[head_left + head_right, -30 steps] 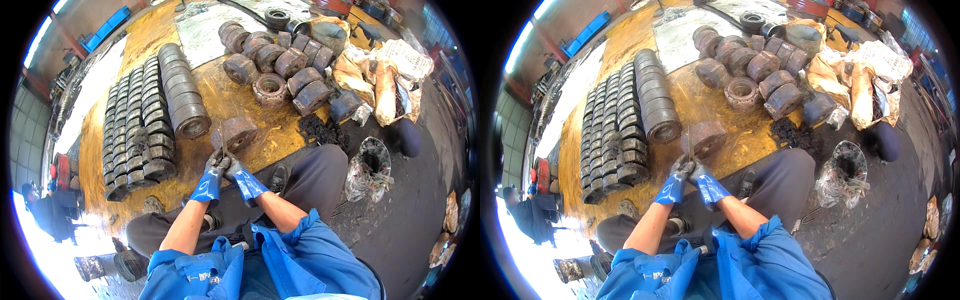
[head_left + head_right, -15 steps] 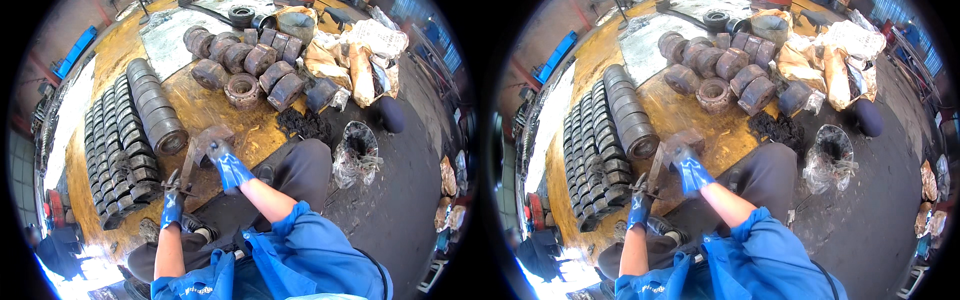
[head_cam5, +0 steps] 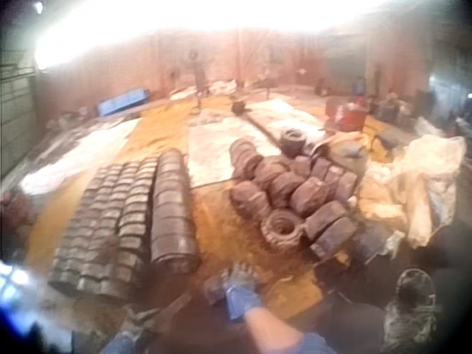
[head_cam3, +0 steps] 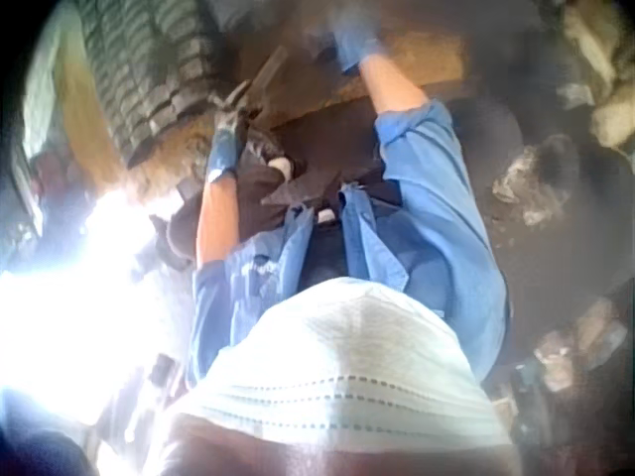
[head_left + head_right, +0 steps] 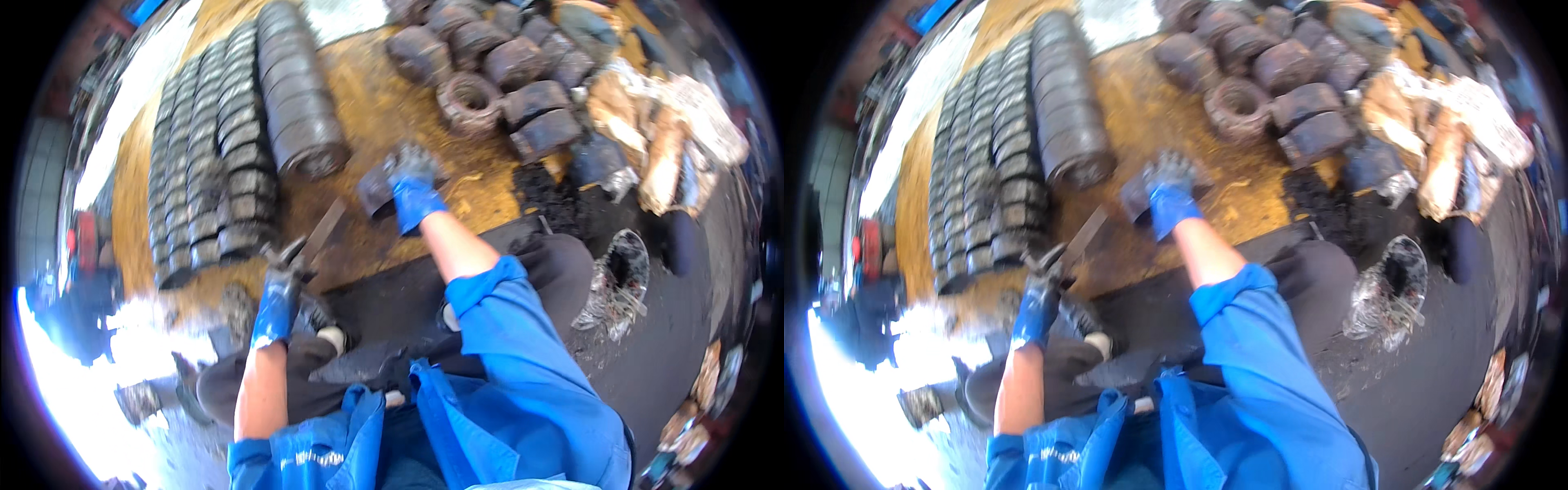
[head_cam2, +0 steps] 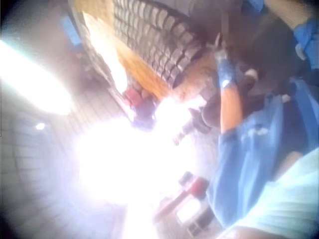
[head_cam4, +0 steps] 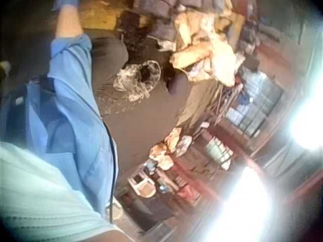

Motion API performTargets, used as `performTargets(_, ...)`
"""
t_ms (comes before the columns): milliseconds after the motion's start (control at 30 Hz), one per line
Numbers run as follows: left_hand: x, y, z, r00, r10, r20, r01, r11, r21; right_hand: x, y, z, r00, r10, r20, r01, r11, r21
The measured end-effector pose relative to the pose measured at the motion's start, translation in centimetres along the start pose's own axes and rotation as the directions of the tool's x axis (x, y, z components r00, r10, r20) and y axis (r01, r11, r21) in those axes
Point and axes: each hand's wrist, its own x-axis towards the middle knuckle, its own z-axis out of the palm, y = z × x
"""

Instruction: The person sits on the floor and uses a chisel and a hammer to scrape and clean a curved metal part. They repeatedly strike the chisel to remove debris from the surface and then wipe the part with a cloth.

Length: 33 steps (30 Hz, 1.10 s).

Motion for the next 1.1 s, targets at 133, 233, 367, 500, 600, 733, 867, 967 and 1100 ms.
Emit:
performTargets(133,2.5,-2.9,0.7,0.996,-0.083,-0.045,0.075,0.984,-0.159,2.1,-2.0,-1.4,0.972,0.017,0.232,-0.041,0.995,0.096)
performTargets(233,3.6,-4.1,1.9,0.994,-0.027,-0.103,0.018,0.996,-0.087,1.9,-4.7,-3.5,0.944,-0.022,0.329,-0.013,0.994,0.105)
performTargets(367,3.7,-4.5,2.2,0.996,-0.022,-0.091,0.015,0.997,-0.082,1.4,-4.8,-3.8,0.977,-0.051,0.209,0.030,0.994,0.106)
performTargets(500,5.3,-2.5,2.9,0.991,-0.116,-0.062,0.115,0.993,-0.022,2.2,-1.5,-3.4,0.985,0.009,0.171,-0.026,0.995,0.093)
performTargets(600,6.2,-6.0,1.3,0.975,-0.178,0.136,0.223,0.829,-0.512,1.0,0.4,-4.4,0.928,-0.334,0.164,0.321,0.942,0.101)
performTargets(733,8.3,-6.0,4.5,0.987,-0.144,0.067,0.159,0.915,-0.370,2.2,-0.1,-4.0,0.965,-0.045,0.257,0.008,0.990,0.144)
performTargets(867,8.2,-6.3,3.5,0.998,0.046,0.045,-0.047,0.998,0.042,1.7,-1.6,-3.8,0.981,-0.017,0.192,-0.024,0.977,0.211)
performTargets(967,8.0,-5.3,5.2,0.985,-0.137,-0.102,0.119,0.979,-0.165,2.7,-1.7,-4.8,0.960,0.001,0.280,-0.057,0.979,0.194)
performTargets(1100,3.5,-3.4,4.8,0.993,0.105,0.045,-0.108,0.736,0.668,0.8,-1.6,-8.5,0.921,-0.307,0.241,0.269,0.946,0.179)
